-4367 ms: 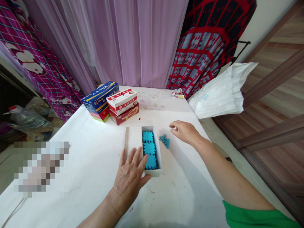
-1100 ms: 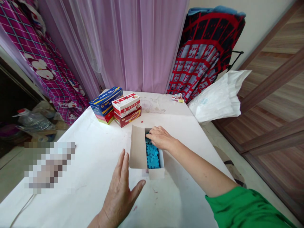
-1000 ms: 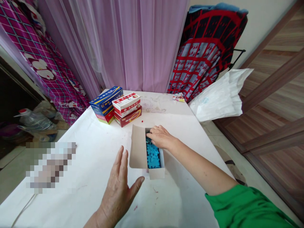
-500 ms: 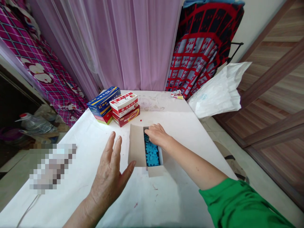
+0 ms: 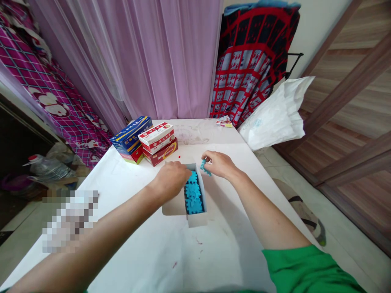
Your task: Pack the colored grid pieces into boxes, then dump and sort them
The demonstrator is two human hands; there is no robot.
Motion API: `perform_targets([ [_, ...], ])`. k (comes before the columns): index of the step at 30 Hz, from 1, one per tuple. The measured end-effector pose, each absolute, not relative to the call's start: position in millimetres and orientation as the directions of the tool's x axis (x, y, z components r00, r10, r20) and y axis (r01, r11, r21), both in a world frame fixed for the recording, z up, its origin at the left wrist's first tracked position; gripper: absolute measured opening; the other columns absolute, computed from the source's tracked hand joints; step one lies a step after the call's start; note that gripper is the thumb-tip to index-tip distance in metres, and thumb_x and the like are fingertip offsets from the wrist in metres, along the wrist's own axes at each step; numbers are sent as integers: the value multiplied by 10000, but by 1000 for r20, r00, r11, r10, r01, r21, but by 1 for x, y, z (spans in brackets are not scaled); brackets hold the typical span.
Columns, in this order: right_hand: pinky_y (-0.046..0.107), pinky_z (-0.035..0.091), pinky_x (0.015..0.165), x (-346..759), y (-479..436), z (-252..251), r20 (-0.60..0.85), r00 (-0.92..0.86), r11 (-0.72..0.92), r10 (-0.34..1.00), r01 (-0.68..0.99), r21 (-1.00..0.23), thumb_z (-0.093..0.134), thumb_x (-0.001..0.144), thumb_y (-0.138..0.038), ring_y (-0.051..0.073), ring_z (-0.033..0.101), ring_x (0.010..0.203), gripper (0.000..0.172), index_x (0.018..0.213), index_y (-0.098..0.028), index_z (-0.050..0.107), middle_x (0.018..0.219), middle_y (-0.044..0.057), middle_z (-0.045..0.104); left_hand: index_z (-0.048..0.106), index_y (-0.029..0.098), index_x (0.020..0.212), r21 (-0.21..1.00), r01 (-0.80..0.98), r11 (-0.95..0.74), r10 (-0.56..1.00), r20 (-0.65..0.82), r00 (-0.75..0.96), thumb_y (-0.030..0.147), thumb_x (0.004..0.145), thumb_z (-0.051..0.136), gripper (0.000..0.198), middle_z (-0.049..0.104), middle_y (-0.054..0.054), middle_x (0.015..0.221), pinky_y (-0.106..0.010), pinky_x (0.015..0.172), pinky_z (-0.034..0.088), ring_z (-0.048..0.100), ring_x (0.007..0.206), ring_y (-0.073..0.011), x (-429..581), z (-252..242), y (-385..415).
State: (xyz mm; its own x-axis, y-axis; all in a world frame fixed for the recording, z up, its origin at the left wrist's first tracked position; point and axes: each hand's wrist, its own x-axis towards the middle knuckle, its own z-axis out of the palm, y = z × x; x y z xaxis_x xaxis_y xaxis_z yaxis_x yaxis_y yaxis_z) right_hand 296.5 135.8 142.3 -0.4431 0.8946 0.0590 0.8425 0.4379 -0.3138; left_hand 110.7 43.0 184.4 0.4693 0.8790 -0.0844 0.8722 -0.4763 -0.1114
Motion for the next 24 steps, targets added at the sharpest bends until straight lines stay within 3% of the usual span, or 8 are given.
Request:
perform_targets([
  [2,243,384,683,303,132,139,58,-440,433,896,840,-327,574,749,-227,162,620,869,296,1033,-252,655,979,0,714,705,130,876,-209,858,-470,878,-207,431,123,885,492,213,706,-167,944,-378,797,492,649,959,-279,129,177,66],
  [9,229,377,651,322,123,132,102,-435,436,894,796,-420,569,735,-203,133,605,759,298,1016,-246,660,949,-2,709,709,86,890,-263,843,-469,868,-315,384,176,842,607,144,718,-212,945,-357,768,493,675,951,-303,147,144,92],
  [16,225,372,645,328,121,136,111,-454,452,884,771,-449,568,727,-198,133,602,760,301,1010,-245,659,961,-5,703,683,94,1016,-261,849,-459,860,-371,351,328,784,712,331,715,-199,982,-360,771,511,684,952,-309,149,141,96],
  [24,219,367,631,332,120,135,129,-456,460,881,758,-463,571,724,-187,122,589,722,302,1006,-241,664,929,-8,702,652,116,1082,-243,872,-424,877,-349,330,314,779,700,366,660,-187,1119,-360,816,509,656,1026,-308,147,143,97],
])
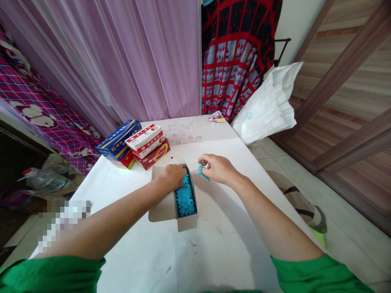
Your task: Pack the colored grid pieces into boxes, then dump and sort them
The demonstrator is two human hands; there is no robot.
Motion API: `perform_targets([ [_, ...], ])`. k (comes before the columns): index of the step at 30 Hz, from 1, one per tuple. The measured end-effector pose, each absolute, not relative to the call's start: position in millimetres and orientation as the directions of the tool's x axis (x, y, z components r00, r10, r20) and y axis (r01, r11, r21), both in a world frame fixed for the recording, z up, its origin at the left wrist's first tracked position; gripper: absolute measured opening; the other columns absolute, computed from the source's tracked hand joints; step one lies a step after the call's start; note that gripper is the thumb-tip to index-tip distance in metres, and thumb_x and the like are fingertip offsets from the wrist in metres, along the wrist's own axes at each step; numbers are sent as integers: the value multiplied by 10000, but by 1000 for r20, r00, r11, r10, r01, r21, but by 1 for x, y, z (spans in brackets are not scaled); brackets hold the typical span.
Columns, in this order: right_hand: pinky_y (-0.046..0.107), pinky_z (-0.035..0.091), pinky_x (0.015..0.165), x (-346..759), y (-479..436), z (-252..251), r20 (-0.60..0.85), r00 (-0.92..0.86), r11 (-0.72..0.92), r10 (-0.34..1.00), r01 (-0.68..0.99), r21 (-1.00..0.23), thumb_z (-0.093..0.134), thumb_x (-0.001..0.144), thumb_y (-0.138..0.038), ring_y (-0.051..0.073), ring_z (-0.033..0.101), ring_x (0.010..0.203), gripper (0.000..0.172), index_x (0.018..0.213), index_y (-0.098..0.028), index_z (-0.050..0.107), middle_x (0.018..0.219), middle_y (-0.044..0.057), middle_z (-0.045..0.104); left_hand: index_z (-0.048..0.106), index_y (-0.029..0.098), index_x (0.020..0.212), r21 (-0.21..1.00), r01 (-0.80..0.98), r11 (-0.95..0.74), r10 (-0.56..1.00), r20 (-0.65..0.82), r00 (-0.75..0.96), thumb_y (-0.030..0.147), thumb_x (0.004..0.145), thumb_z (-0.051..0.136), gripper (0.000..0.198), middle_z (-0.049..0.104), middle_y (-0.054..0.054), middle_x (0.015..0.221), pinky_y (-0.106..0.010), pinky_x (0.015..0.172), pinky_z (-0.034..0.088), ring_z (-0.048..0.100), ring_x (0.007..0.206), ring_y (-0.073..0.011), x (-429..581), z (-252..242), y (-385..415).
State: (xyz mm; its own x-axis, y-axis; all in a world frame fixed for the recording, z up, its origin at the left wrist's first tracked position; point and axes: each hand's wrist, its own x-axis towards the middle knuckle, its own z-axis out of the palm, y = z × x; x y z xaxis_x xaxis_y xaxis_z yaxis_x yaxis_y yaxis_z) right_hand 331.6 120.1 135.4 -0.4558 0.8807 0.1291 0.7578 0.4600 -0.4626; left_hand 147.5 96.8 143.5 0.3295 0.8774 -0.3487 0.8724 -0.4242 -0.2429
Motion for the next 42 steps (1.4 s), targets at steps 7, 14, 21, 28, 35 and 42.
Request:
perform_targets([
  [7,234,369,634,316,123,152,142,-453,465,880,761,-452,576,724,-202,144,612,762,319,1029,-247,657,922,-10,713,586,190,1203,-138,946,-295,948,-169,271,478,819,610,481,621,-128,1201,-399,873,485,613,1089,-309,109,181,78],
  [14,302,403,774,261,117,162,66,-679,680,731,718,-149,532,801,-225,217,641,955,317,1100,-240,636,1050,60,712,562,199,1239,-25,993,-113,994,12,113,471,825,590,496,625,-92,1197,-376,881,475,615,1073,-278,70,208,48],
  [21,354,395,835,241,114,140,-46,-686,685,727,728,-20,533,827,-222,247,643,987,283,1088,-231,643,1013,94,719,565,188,1228,-28,982,-185,981,53,186,473,830,590,490,617,-109,1206,-379,889,469,604,1095,-281,60,197,44],
  [28,286,418,826,279,129,159,140,-528,546,838,820,-172,499,864,-221,197,627,1008,300,1116,-229,662,1108,54,700,598,175,1181,-96,954,-283,959,-11,283,500,837,596,474,650,-116,1122,-393,853,441,618,1030,-295,88,189,51],
  [35,261,437,791,303,123,141,63,-526,526,848,823,-217,495,876,-220,182,649,967,277,1053,-238,708,1080,31,716,679,138,967,-243,867,-436,900,-115,420,511,782,667,417,700,-155,979,-436,885,364,604,997,-319,133,157,73],
  [42,247,434,782,320,116,132,60,-542,538,838,801,-262,488,878,-222,162,650,928,279,1052,-239,706,1087,20,709,692,167,961,-238,850,-470,882,-159,443,516,743,713,411,709,-134,998,-455,961,305,593,1027,-307,130,138,84],
])
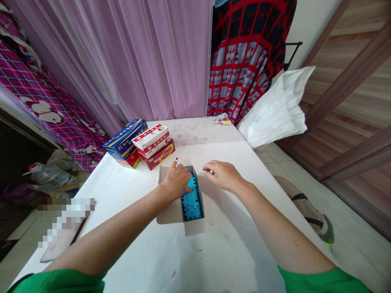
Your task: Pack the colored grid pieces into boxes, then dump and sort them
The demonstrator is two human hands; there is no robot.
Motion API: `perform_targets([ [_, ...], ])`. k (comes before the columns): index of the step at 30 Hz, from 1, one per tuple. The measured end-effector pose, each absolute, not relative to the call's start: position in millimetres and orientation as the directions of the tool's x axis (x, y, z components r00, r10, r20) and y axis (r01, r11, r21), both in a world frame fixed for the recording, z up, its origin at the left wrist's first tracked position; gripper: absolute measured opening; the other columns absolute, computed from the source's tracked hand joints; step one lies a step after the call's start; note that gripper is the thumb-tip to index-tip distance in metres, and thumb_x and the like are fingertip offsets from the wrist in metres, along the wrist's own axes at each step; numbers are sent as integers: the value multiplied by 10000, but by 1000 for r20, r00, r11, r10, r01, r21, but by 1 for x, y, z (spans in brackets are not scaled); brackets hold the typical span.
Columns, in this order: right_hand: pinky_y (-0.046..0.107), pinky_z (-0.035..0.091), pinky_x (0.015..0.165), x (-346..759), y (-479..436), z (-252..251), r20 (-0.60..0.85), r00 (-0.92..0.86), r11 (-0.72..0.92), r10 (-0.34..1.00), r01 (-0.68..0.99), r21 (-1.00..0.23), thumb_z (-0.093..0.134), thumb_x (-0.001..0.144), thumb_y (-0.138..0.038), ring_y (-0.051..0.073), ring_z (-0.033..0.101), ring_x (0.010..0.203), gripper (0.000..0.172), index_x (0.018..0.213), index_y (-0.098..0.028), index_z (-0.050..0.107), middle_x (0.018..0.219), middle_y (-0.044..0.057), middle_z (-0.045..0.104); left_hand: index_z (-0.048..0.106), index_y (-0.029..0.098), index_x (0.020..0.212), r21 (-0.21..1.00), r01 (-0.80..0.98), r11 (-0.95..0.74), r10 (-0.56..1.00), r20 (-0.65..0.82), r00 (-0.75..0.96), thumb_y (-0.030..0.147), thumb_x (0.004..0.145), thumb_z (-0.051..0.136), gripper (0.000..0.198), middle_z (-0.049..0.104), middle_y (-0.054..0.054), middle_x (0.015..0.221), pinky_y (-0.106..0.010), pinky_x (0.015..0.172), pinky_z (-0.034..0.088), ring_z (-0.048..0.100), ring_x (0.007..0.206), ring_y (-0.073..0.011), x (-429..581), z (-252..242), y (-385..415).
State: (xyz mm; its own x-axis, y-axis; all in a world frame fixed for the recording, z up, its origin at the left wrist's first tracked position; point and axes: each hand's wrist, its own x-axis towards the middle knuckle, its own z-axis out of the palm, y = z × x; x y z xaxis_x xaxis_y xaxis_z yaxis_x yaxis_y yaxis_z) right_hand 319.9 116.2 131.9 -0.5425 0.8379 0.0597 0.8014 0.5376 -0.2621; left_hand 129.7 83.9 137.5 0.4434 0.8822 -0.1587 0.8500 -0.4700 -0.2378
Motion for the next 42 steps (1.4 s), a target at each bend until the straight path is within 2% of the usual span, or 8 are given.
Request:
perform_targets([
  [8,249,433,790,323,111,136,57,-541,531,839,792,-302,486,874,-212,150,647,892,281,1049,-238,705,1100,19,701,692,184,975,-184,885,-429,903,-125,411,560,791,641,422,715,-145,983,-499,998,287,604,1012,-323,125,139,82],
  [12,251,433,808,322,108,136,49,-539,522,841,785,-334,488,874,-208,149,643,917,285,1064,-238,699,1116,23,698,658,204,1120,-52,931,-361,931,41,363,471,867,564,380,685,-137,1141,-481,1013,332,576,1116,-311,97,158,72],
  [17,269,460,790,323,109,111,-12,-447,372,895,761,-532,529,876,-283,162,661,866,251,1060,-214,686,1016,41,725,423,195,1413,487,873,-40,971,224,-81,502,864,519,637,459,-152,1456,-487,1048,378,444,1315,-315,50,149,19],
  [19,269,486,703,321,107,94,-133,-389,200,912,701,-684,511,899,-364,156,671,758,337,1161,-192,635,1042,76,716,271,215,1494,810,575,118,971,27,-236,570,870,478,747,378,-155,1519,-469,1012,435,454,1322,-306,49,128,-17],
  [21,255,490,584,318,101,78,-256,-363,7,896,587,-810,473,918,-439,138,664,664,459,1302,-194,528,1192,118,662,198,246,1523,944,223,245,958,-200,-206,632,869,450,800,286,-130,1574,-444,1003,459,393,1375,-309,62,105,-52],
  [26,220,460,460,303,81,65,-322,-388,-145,864,419,-896,481,900,-495,148,668,728,583,1403,-215,387,1346,136,552,370,281,1465,953,-144,268,953,-284,-108,642,783,599,805,393,-93,1526,-464,1053,419,305,1420,-345,124,70,-90],
  [32,232,476,475,288,67,58,-281,-332,-135,901,400,-906,472,890,-437,140,649,676,499,1339,-222,441,1209,93,628,511,245,1354,888,-297,350,894,-412,-176,664,793,569,702,541,-100,1408,-450,1020,442,484,1302,-328,139,66,-60],
  [42,276,499,551,289,52,39,-212,-155,-143,965,367,-919,489,847,-612,158,673,690,549,1278,-271,480,1176,66,653,627,154,1077,882,-76,465,884,-457,102,640,756,624,582,720,-120,1045,-364,737,541,670,944,-261,56,64,19],
])
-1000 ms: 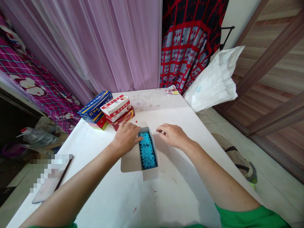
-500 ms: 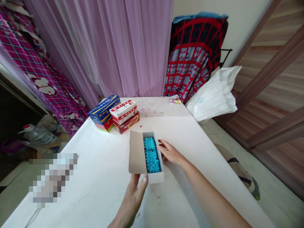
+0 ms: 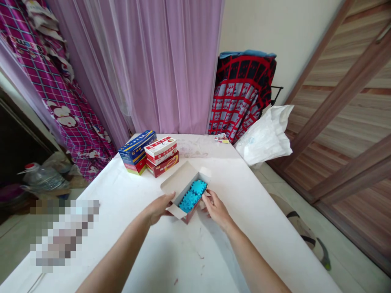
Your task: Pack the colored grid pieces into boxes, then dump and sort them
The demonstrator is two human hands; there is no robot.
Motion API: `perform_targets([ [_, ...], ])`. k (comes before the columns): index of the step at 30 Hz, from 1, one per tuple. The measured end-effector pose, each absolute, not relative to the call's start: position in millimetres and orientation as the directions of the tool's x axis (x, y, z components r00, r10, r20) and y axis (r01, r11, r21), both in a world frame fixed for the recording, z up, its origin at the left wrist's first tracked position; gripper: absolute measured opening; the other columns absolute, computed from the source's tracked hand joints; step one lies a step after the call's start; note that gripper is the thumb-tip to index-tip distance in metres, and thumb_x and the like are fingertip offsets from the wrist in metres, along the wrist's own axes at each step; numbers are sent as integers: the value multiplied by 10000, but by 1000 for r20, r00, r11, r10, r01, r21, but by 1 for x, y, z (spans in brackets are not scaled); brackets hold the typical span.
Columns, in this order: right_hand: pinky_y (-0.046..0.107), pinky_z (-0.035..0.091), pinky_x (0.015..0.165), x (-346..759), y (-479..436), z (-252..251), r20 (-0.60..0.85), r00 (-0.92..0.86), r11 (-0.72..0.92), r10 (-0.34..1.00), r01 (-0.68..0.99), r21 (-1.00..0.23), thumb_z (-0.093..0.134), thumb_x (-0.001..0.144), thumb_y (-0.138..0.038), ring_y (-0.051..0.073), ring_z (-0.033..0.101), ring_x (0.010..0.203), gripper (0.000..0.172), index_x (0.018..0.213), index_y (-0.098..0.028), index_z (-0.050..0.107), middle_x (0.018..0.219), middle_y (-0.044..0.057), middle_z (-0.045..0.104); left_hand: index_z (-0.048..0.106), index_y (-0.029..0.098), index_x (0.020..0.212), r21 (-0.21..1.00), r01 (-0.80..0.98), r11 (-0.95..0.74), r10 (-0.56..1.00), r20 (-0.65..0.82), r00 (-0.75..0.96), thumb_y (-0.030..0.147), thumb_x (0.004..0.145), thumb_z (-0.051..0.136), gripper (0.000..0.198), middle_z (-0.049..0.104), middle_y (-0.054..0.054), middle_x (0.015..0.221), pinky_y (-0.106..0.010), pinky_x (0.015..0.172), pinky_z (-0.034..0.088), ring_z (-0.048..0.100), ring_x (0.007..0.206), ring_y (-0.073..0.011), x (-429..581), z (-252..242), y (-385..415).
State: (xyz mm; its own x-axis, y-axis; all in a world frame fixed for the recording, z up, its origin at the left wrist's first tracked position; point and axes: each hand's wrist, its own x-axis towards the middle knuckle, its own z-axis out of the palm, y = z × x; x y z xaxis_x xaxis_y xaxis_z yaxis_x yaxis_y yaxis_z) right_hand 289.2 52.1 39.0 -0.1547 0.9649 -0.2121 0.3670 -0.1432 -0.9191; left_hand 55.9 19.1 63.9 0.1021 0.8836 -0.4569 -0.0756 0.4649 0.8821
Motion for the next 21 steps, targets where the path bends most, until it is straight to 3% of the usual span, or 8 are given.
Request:
perform_targets([
  [5,305,511,677,311,75,34,-133,3,-129,991,266,-955,498,806,-626,211,682,869,506,1082,-213,597,1098,91,685,655,160,923,879,82,470,856,-477,201,621,657,718,536,733,-78,884,-325,695,514,677,833,-232,20,73,60],
  [8,310,508,698,323,95,33,-112,113,-119,987,61,-991,513,781,-618,234,669,947,501,1016,-192,633,1142,115,676,661,153,865,871,121,476,845,-491,213,620,592,769,552,727,-65,808,-320,683,502,675,783,-226,16,78,73],
  [10,311,507,677,326,106,35,-159,97,-151,982,-84,-985,573,744,-584,235,675,901,452,943,-184,642,1075,122,694,660,159,840,872,136,471,845,-490,214,633,579,773,553,725,-56,796,-320,696,501,677,794,-228,16,81,74],
  [12,311,502,649,327,115,37,-217,1,-213,976,-172,-962,640,693,-530,225,672,812,376,854,-191,638,919,104,711,664,172,892,881,133,454,854,-473,218,660,589,754,581,734,-60,881,-328,749,508,676,885,-238,17,82,67],
  [15,275,451,567,325,125,40,-249,-137,-273,959,-202,-941,689,633,-470,188,623,685,317,786,-200,625,727,45,673,626,209,1130,924,15,383,905,-379,192,719,679,649,681,694,-86,1154,-376,877,504,631,1090,-263,21,77,43],
  [18,229,347,494,325,130,38,-219,-223,-265,950,-204,-943,713,606,-457,150,557,617,338,802,-192,639,648,1,620,558,219,1268,946,-209,250,966,-258,-11,763,792,456,730,582,-109,1352,-414,974,478,560,1229,-277,38,57,10],
  [21,212,300,481,327,132,31,-172,-328,-249,929,-210,-945,725,626,-498,130,519,605,430,920,-187,678,666,-7,615,504,230,1340,937,-340,84,960,-167,-223,722,818,465,719,488,-81,1459,-407,1065,428,459,1335,-277,67,36,-15],
])
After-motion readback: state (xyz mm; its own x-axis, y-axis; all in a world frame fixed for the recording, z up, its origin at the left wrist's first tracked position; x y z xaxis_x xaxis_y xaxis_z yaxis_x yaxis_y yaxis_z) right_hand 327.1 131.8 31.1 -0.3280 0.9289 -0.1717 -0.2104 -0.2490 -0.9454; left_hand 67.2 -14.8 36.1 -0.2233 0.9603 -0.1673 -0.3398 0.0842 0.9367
